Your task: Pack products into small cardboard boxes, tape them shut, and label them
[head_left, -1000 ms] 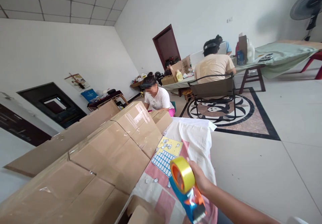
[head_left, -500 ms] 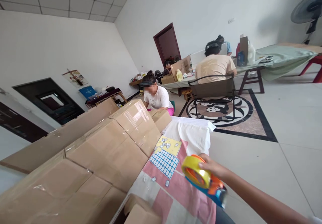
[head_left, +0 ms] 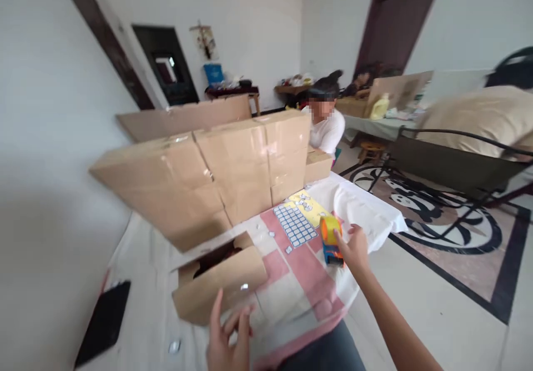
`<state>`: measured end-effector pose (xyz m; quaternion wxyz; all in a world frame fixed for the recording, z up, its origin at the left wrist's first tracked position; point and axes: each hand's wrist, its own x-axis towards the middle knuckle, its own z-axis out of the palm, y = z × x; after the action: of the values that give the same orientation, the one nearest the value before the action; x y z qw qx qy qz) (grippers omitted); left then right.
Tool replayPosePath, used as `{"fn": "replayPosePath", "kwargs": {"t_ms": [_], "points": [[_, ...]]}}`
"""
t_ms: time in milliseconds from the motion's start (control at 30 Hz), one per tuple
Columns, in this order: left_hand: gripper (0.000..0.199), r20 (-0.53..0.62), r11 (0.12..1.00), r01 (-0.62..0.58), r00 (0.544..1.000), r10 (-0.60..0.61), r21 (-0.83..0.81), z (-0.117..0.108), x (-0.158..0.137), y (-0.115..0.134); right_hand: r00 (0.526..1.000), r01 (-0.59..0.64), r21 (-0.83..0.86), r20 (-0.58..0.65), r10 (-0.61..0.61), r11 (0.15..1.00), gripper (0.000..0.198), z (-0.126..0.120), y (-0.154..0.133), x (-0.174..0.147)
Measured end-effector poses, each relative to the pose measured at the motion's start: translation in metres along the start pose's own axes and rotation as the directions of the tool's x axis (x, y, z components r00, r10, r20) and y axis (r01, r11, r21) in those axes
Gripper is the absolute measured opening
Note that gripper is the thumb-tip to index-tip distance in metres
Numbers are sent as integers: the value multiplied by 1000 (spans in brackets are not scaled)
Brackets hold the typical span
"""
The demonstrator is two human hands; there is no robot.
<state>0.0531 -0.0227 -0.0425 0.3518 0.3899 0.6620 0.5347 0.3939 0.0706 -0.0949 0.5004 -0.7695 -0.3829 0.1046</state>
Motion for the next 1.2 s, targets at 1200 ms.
{"fn": "replayPosePath", "kwargs": {"t_ms": [1200], "points": [[48,211,505,-491,832,512,710,-52,109,7,281,154,567,760,-586,809,20,70,-245,-104]]}}
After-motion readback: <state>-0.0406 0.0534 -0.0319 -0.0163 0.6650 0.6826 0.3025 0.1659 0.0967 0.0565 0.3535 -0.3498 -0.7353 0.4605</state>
